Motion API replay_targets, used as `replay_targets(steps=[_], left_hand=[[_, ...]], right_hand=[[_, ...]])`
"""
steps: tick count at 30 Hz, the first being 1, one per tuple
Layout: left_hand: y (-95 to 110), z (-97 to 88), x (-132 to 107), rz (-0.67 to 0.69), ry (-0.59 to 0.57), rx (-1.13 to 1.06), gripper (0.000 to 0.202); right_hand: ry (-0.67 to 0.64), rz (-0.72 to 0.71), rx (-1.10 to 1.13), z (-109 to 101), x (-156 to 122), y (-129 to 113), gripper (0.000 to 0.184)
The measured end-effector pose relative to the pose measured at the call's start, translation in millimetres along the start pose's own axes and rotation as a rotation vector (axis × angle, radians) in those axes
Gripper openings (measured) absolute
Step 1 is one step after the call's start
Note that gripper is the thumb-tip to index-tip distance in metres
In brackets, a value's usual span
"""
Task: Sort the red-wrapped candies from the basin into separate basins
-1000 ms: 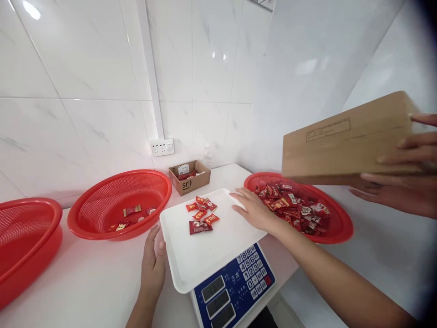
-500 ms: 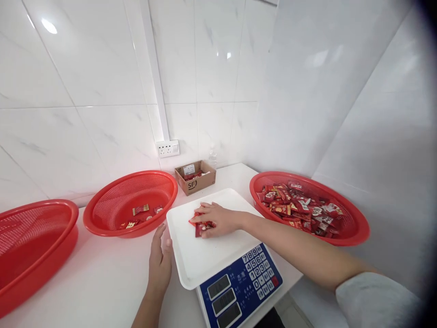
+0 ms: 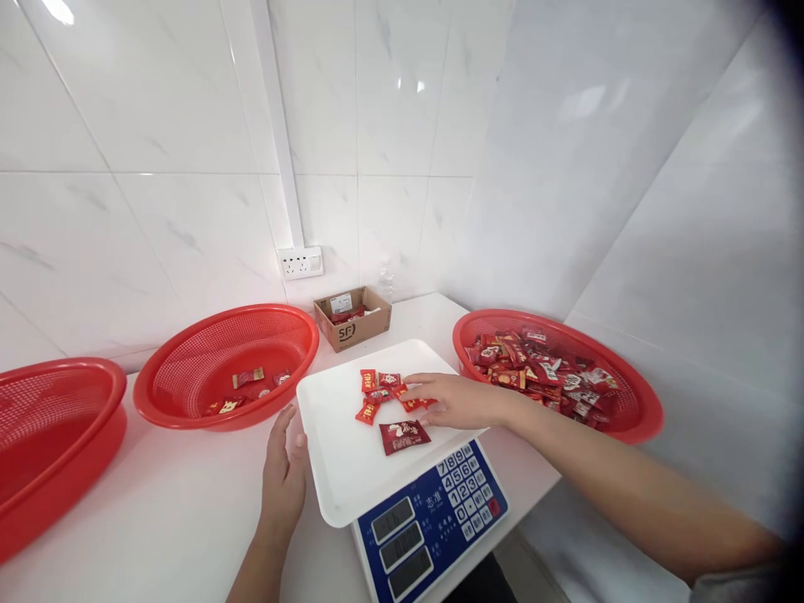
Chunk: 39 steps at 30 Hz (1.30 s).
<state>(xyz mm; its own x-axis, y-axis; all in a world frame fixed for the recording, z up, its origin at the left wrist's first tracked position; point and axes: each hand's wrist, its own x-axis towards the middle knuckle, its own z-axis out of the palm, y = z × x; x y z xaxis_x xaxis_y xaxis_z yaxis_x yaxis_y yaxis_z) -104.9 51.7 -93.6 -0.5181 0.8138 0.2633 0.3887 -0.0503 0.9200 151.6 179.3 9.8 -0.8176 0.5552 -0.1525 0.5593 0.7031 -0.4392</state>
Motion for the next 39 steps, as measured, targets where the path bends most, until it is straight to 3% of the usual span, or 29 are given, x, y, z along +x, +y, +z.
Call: replay_targets(steps=[6, 11, 15, 19, 23, 32, 39], left_hand=[[-1, -0.3, 1, -0.017, -0.01, 0.003, 0.054], [-6, -0.6, 2, -0.021, -0.006, 0.005, 0.056], [-8, 0.1, 2, -0.022, -0.012, 0.0, 0.055], [-8, 1.1, 2, -0.029, -0.008, -0.007, 0.054], [-7, 0.4, 2, -0.046, -0.009, -0.009, 0.054], [-9, -0.1, 2, -0.053, -0.009, 0.005, 0.054], [-6, -0.5, 2, -0.041, -0.006, 0.013, 0.053]], right_hand=[[0.078, -0.081, -0.055, 5, 7, -3, 0.034], [0.174, -0.061, -0.108, 5, 15, -11, 0.033], [0.21, -0.127, -0.158, 8, 24, -18, 0.035], [0.177, -0.151, -0.177, 15, 28, -19, 0.042], [0.17, -0.172, -0.133, 16, 23, -17, 0.037], [0.128, -0.087, -0.019, 17, 7, -12, 0.033], [0.118, -0.04, -0.064, 17, 6, 1, 0.038]])
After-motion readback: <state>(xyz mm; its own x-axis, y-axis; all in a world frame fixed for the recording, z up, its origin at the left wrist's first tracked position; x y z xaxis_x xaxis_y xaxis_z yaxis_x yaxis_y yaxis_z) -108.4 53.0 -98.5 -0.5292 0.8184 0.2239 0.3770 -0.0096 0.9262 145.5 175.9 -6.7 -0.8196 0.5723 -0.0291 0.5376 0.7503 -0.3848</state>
